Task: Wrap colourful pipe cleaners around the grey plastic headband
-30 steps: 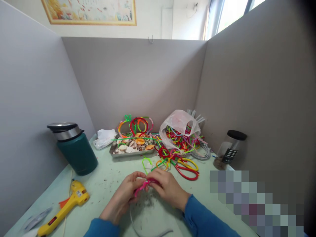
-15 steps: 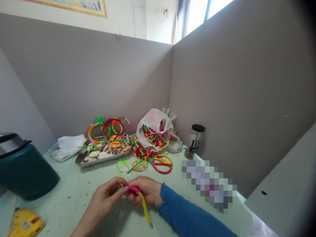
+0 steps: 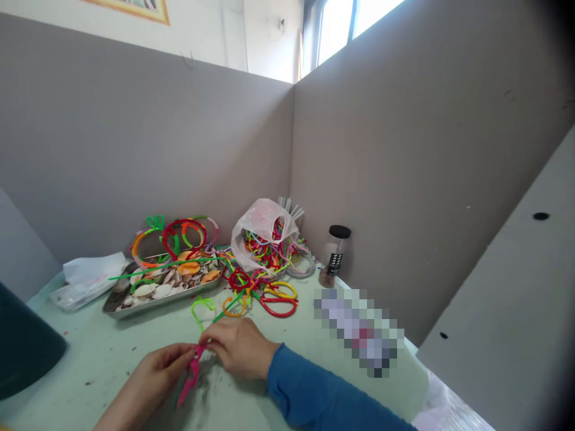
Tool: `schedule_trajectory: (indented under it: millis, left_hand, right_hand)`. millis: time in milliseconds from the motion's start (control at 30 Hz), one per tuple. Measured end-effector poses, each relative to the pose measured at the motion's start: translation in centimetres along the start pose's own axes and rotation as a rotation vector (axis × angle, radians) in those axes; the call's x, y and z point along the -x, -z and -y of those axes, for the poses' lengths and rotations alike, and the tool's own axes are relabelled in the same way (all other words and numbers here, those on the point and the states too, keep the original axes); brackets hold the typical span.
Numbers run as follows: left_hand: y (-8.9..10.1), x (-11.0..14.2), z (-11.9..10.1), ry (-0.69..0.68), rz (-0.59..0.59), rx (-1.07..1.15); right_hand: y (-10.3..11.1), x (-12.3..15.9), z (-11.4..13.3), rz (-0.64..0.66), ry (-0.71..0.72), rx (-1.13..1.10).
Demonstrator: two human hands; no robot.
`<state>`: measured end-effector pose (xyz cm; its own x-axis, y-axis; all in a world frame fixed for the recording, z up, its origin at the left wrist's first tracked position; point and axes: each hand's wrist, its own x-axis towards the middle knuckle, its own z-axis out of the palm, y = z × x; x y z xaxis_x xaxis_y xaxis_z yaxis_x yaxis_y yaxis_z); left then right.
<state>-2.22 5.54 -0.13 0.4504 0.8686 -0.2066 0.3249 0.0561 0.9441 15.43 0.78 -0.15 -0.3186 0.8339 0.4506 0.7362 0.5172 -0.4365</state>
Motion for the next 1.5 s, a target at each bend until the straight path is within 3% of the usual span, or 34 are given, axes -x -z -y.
schedule_trajectory:
  millis: [133, 233, 333, 400, 500, 600, 667, 733, 767, 833, 933, 1000, 1100, 1200, 1300, 1400, 1500]
  left_hand:
    - [-0.9, 1.2, -0.9, 0.194, 0.084, 0.250]
    - [-1.0, 1.8, -1.9, 0.235, 0.104, 0.339]
    - [-0.9, 2.0, -2.6, 0.208, 0.119, 0.356]
    - [-1.0, 2.0, -2.7, 0.170, 0.118, 0.338]
    - [-1.4, 1.7, -2.4, 0.109, 0.058, 0.299]
    - [-1.7, 1.4, -2.0, -0.071, 0.037, 0.194]
    - [-1.7, 1.2, -1.9, -0.185, 0.053, 0.095]
    - [-1.6, 1.1, -1.9, -0.217, 0.053, 0.008]
    - [-1.5, 1.1, -2.0, -0.214, 0.035, -0.030]
    - [-1.2, 1.0, -2.1, -0.203, -0.044, -0.103]
    - [-0.6, 0.8, -2.2, -0.173, -0.186, -0.204]
    - [-0.4, 0.7, -2.2, -0.169, -0.254, -0.234]
    - [-0.4, 0.7, -2.0, -0.198, -0.256, -0.205]
    - [-0.6, 0.8, -1.8, -0.052, -0.189, -0.068]
    - [-0.7, 1.1, -1.7, 0.100, -0.081, 0.178]
    - [-0.6, 1.4, -1.6, 0.121, 0.043, 0.357]
    - [-0.7, 1.7, -1.7, 0.141, 0.076, 0.346]
  right_hand:
    - [0.2, 0.1, -0.2, 0.038, 0.150, 0.141]
    - [0.2, 0.1, -0.2, 0.016, 0.189, 0.153]
    - [0.0, 0.1, 0.1, -0.022, 0.134, 0.002]
    - [-0.3, -0.1, 0.5, -0.054, -0.017, -0.231]
    - [-0.7, -0.5, 0.7, -0.009, -0.443, -0.795]
    - [-0.8, -1.1, 0.1, 0.273, -0.822, -1.328]
    - [-0.7, -1.3, -0.5, 0.533, -0.928, -1.517]
    - [-0.6, -1.3, -0.9, 0.666, -0.950, -1.562]
    - [-0.6, -1.3, -1.0, 0.641, -0.944, -1.535]
    - [-0.7, -1.2, -0.8, 0.460, -0.902, -1.418]
    - [-1.1, -0.9, -0.4, 0.100, -0.726, -1.226]
    - [-1.5, -0.7, -0.2, -0.004, -0.598, -1.131]
    - [-1.8, -0.4, -0.1, -0.010, -0.496, -0.982]
    - [-1.6, -0.3, -0.1, -0.024, -0.411, -0.770]
    - [-1.1, -0.2, 0.0, -0.092, -0.190, -0.480]
    - [-0.6, -0.1, 0.0, -0.078, 0.034, -0.260]
    - [-0.5, 0.1, 0.1, -0.052, 0.101, -0.168]
